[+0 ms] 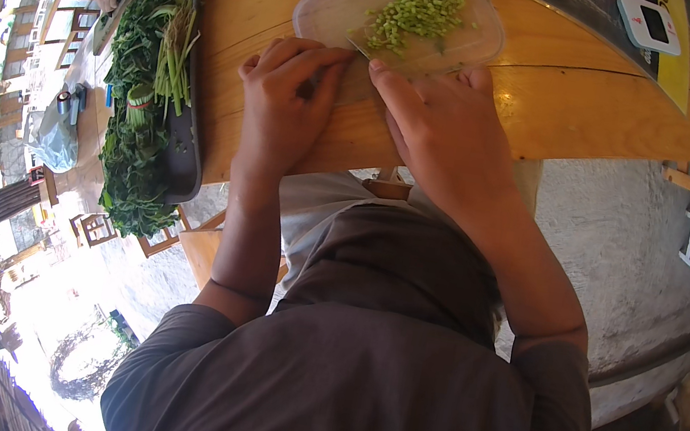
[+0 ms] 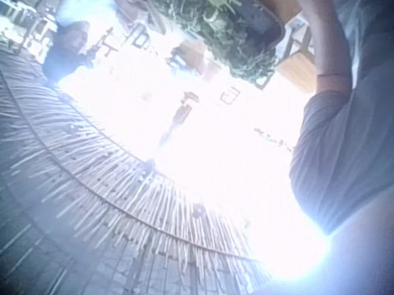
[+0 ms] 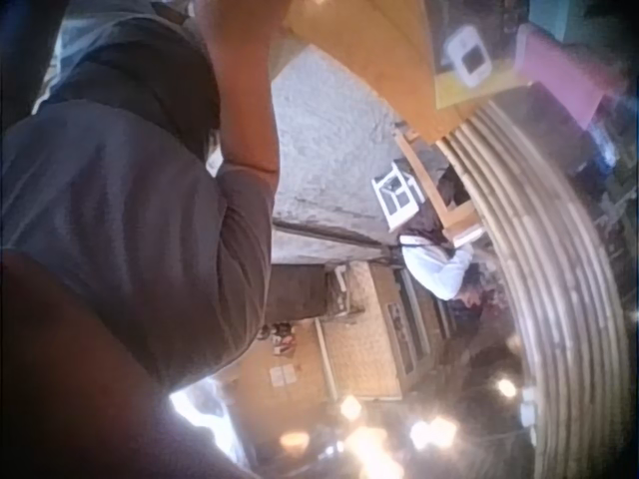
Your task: The person chops green leafy vegetables into small pieces using a knife on a plastic cutting board. They repeatedly pick up stems from a tray, chop them, and place the chopped pieces into a clear plastic container.
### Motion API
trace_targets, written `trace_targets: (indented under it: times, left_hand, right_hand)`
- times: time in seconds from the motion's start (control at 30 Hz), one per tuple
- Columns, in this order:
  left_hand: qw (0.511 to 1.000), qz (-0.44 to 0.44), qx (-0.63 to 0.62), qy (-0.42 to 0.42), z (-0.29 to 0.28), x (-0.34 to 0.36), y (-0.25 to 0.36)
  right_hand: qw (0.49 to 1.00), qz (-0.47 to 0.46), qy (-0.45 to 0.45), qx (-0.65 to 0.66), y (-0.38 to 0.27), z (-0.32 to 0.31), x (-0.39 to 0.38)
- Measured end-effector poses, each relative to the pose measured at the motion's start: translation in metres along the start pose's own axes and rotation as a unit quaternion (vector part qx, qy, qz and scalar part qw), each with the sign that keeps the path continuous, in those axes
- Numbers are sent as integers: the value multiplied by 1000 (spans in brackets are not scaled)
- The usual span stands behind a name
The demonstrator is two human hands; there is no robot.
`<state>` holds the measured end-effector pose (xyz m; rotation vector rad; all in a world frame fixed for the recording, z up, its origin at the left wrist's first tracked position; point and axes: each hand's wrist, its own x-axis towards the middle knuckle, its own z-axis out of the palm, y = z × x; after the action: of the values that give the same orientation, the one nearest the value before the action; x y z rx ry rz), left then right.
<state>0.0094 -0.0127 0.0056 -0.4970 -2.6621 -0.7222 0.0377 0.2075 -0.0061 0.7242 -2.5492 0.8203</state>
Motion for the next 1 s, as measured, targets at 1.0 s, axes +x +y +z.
trace_targets:
  times: [1.0]
  left_hand:
    - [1000, -2, -3, 19, 2, 0, 0]
  right_hand:
    - [1000, 7, -9, 6, 0, 2, -1]
